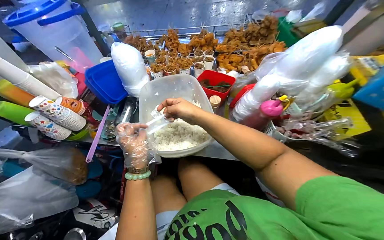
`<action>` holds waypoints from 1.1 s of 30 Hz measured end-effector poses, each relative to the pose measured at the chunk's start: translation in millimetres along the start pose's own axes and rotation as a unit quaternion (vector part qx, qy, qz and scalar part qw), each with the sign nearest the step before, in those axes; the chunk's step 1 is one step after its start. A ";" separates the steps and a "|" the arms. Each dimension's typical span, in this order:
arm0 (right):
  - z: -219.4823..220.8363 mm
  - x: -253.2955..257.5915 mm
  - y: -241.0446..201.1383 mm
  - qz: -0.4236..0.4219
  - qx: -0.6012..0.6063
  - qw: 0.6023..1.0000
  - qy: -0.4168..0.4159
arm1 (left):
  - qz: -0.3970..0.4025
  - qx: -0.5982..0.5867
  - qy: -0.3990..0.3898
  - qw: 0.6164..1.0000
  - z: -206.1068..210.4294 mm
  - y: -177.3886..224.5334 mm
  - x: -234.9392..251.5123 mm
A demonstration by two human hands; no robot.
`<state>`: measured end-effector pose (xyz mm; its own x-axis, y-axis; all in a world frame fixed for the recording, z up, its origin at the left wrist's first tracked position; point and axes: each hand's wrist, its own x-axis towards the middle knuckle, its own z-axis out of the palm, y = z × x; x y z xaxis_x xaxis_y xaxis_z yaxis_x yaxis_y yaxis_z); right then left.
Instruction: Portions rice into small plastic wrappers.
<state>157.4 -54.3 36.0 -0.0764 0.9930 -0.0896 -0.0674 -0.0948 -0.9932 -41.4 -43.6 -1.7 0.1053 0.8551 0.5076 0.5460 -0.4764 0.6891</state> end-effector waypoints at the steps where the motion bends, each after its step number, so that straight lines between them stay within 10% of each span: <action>1: -5.6 10.4 -1.8 0.013 -0.051 0.999 0.000 | 0.011 -0.026 -0.021 0.999 0.1 -3.8 2.3; 6: -39.5 67.8 11.3 0.092 -0.511 0.851 0.079 | -0.021 0.072 -0.119 0.990 10.4 -18.9 16.4; 11: -41.9 85.6 48.2 0.230 -0.634 0.733 0.086 | -0.057 0.128 -0.113 0.984 30.6 -19.6 13.8; 19: -38.4 84.8 60.5 0.260 -0.643 0.713 0.102 | -0.069 0.155 -0.122 0.978 30.1 -19.0 10.3; 24: -41.2 80.6 49.2 0.248 -0.565 0.781 0.098 | -0.059 0.172 -0.137 0.974 27.2 -15.3 8.6; 33: -39.8 26.1 18.3 -0.023 -0.674 0.739 -0.019 | -0.092 0.145 -0.108 0.979 28.9 -17.0 12.9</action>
<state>193.7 -27.4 12.6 -0.1343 0.9879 -0.0778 0.9781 0.1196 -0.1702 -25.4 -18.5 -21.8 0.1392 0.9592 0.2459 0.7815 -0.2589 0.5676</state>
